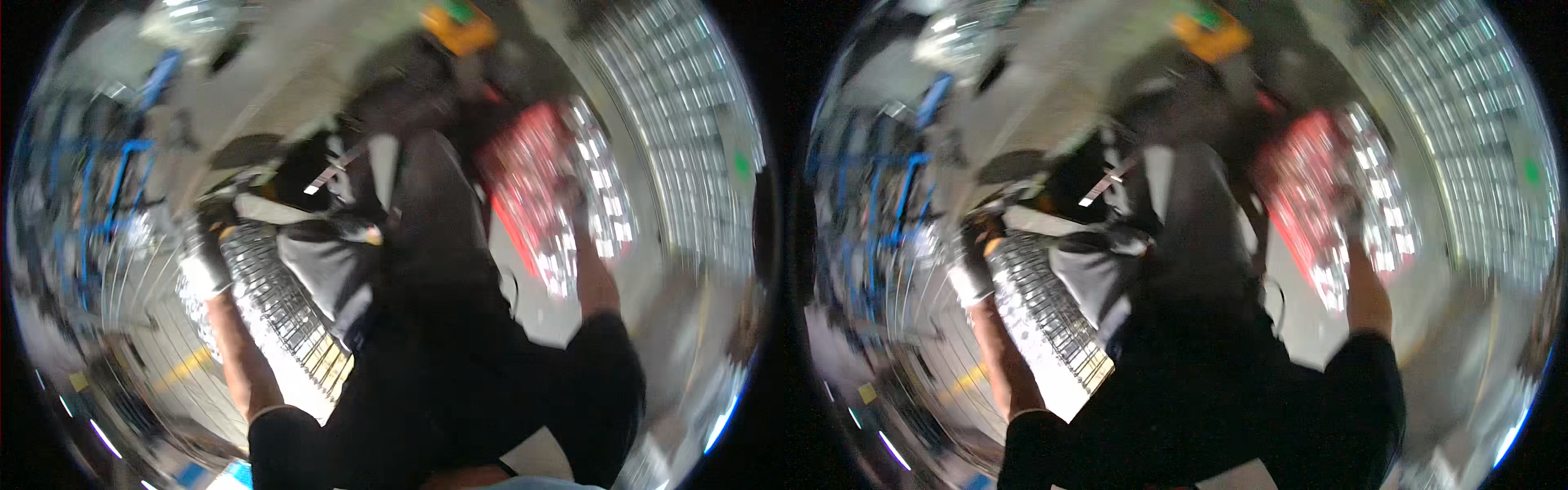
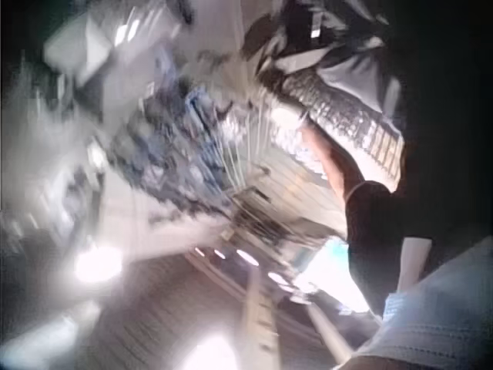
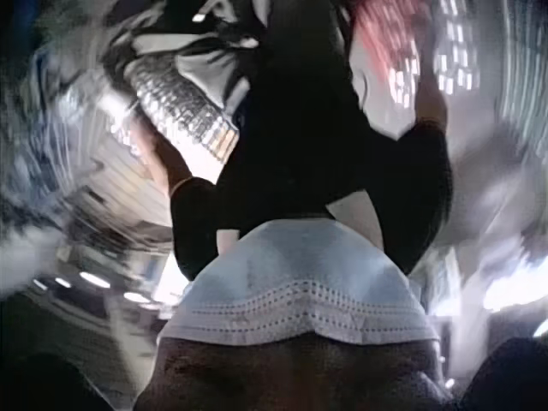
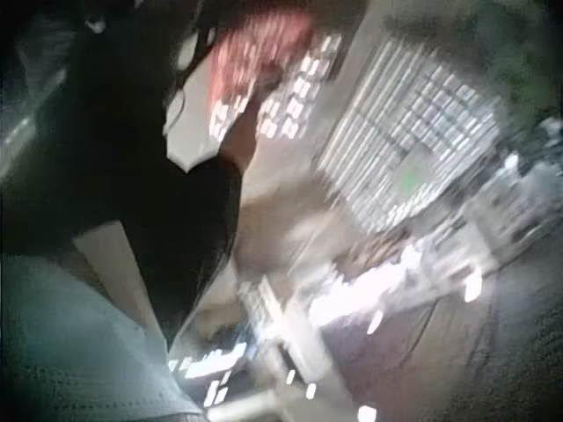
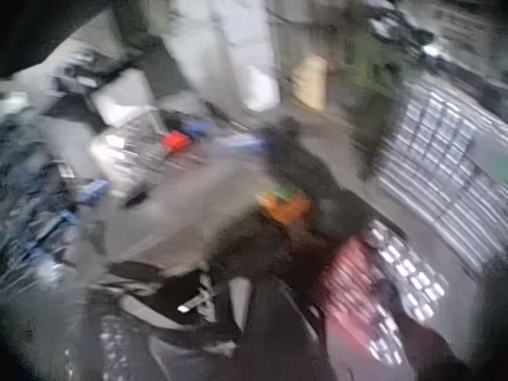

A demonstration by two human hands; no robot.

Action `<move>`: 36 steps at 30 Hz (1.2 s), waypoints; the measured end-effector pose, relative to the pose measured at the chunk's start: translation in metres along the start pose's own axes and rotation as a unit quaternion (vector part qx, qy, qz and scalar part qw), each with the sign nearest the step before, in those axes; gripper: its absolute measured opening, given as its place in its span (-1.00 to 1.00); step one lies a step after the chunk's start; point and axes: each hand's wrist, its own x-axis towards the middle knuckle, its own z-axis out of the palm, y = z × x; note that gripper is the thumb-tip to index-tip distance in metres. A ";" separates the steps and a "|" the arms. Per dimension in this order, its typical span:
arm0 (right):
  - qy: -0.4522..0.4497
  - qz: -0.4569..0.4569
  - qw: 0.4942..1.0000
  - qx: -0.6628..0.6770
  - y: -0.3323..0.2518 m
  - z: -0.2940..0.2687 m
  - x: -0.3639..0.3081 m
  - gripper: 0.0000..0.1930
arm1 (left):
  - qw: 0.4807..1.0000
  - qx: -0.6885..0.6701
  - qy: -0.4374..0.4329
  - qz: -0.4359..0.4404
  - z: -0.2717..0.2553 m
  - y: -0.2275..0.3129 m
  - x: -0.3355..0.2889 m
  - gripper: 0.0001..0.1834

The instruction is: The person is loading metal pistons or cylinders into a machine and then placing them onto a pallet.

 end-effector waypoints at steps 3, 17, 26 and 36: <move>0.108 0.133 0.909 -0.379 -0.025 0.006 -0.017 -0.19 | 0.793 -0.574 -0.004 -0.204 -0.001 -0.013 0.005 -0.52; 0.032 0.132 0.955 -0.262 -0.019 0.062 -0.027 -0.22 | 0.837 -0.494 -0.046 -0.230 -0.004 -0.019 0.001 -0.56; 0.008 -0.324 0.901 -0.289 -0.422 0.291 0.051 -0.70 | 0.652 -0.708 0.018 -0.270 0.004 0.046 0.167 -0.56; -0.108 -0.466 0.771 -0.420 -0.603 0.525 0.155 -0.57 | 0.518 -0.806 -0.059 -0.280 0.047 0.065 0.326 -0.46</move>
